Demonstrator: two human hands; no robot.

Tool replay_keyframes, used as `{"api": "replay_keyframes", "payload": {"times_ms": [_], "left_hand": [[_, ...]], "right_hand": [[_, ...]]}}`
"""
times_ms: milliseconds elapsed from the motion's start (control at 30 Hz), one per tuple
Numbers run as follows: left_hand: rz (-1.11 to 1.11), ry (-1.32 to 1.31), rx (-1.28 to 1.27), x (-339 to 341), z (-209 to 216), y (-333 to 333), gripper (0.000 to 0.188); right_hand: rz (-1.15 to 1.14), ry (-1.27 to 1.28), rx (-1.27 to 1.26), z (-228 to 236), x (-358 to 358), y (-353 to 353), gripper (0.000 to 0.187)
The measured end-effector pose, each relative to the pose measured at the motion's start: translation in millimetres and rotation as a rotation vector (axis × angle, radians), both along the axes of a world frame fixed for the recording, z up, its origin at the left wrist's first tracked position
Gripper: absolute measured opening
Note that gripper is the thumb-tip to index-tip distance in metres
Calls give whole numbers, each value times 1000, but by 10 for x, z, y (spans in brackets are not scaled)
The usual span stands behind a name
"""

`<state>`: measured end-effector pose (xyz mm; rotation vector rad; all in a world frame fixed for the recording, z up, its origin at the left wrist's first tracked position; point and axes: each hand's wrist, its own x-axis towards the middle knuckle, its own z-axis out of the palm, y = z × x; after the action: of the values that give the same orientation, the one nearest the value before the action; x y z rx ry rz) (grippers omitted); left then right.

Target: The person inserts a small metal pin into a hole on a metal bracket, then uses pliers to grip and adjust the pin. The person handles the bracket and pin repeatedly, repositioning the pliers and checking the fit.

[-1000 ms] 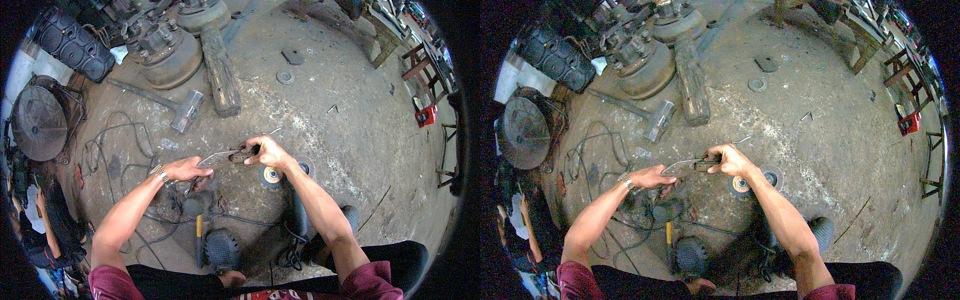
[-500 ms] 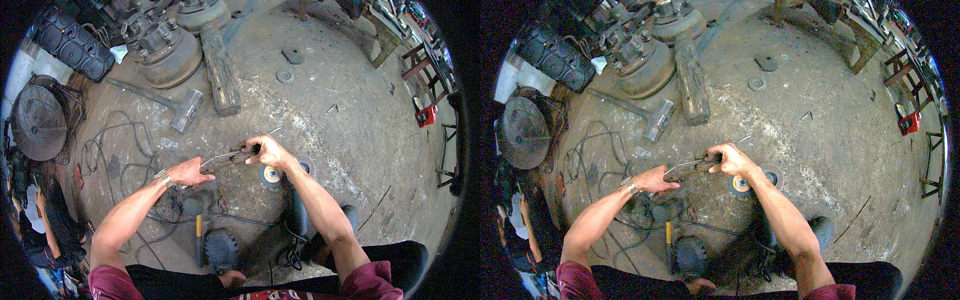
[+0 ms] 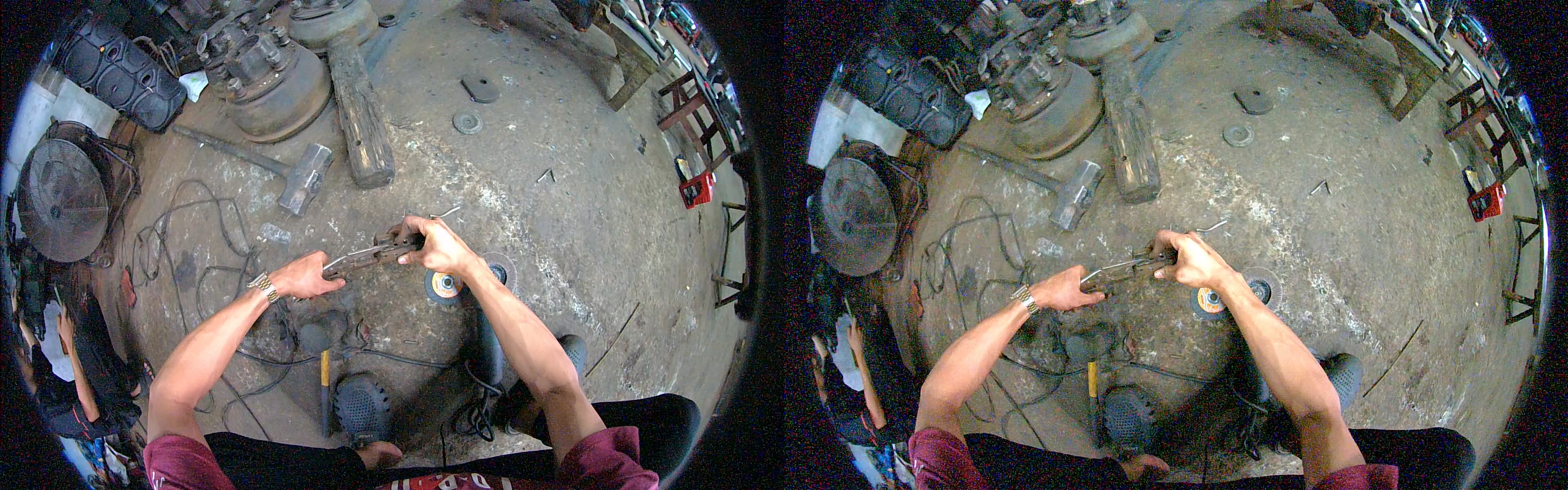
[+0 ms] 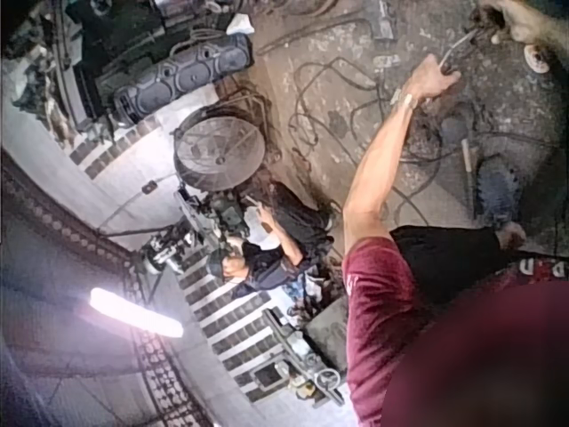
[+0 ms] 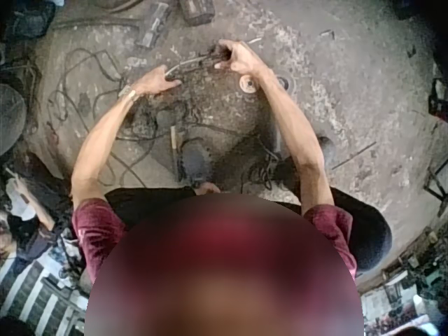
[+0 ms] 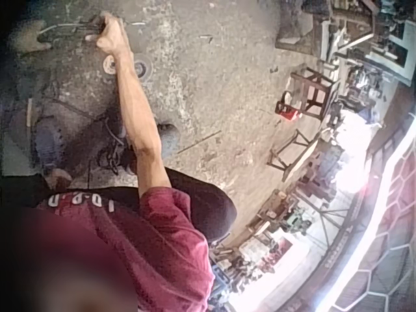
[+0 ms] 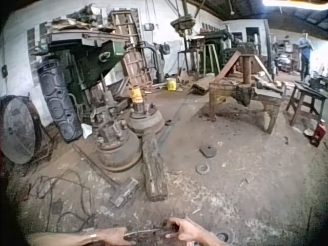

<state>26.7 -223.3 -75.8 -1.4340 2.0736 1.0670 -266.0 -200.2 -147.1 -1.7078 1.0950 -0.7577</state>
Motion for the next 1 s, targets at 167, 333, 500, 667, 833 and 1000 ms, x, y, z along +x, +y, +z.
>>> {"api": "replay_keyframes", "payload": {"times_ms": [167, 333, 500, 667, 833, 1000], "left_hand": [[2, 30, 1, 24, 7, -27, 54], [-7, 30, 75, 24, 14, -88, 52], [-40, -6, 28, 37, -16, -117, 52], [-66, 3, -32, 62, -108, -105, 56], [-74, 60, -76, 93, -158, -89, 57], [-63, 10, -2, 71, -153, -76, 55]], "right_hand": [[-47, -67, -117, 0, 59, -1, 41], [11, 56, -13, 28, 38, -1, 39], [15, 79, 50, 53, 35, -2, 37], [26, 79, 41, 75, 42, -19, 39], [39, 35, 89, 97, 32, -38, 48], [133, 18, 53, -8, 5, -131, 54]]}}
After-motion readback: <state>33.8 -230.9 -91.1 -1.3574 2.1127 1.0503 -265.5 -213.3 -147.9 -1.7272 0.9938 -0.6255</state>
